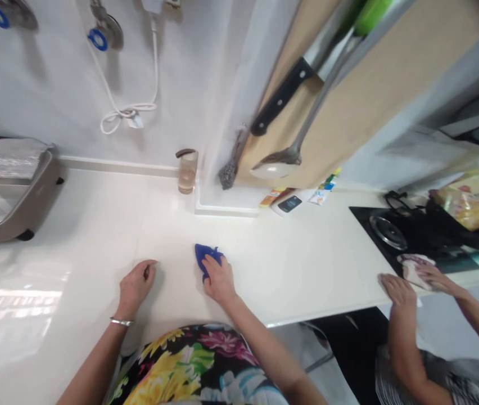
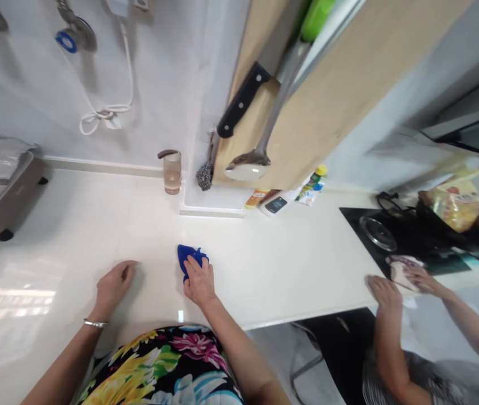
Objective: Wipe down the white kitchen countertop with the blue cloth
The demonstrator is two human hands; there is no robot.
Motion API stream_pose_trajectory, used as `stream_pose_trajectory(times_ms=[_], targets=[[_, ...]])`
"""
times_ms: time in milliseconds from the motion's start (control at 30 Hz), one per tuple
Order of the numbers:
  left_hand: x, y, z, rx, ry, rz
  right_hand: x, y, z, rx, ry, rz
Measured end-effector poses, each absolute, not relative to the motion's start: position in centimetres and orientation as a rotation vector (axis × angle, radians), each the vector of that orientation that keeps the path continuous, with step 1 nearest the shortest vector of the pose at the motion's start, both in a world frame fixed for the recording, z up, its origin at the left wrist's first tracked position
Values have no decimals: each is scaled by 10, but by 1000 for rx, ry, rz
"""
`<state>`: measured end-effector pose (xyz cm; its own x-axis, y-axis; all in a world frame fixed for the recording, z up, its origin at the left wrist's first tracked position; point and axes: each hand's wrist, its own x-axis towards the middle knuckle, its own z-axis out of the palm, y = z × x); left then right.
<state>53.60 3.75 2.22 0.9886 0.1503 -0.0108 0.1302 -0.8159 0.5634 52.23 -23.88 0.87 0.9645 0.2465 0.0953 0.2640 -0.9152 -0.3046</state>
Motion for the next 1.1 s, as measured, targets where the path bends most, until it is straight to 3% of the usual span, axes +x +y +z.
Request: stream_pose_trajectory(times_ms=[333,633,800,1100], targets=[[536,30,28,2553,239,52,422,-369,-16,-2881,-95,-350],[537,28,29,2544,215,69,387,-490,-13,-3020,673,-447],[538,29,29,2536,213,43,386,-455,-15,-2983,862,-469],[548,32,30,2550,273,-160,394,-314,-6,-2885,391,-372]])
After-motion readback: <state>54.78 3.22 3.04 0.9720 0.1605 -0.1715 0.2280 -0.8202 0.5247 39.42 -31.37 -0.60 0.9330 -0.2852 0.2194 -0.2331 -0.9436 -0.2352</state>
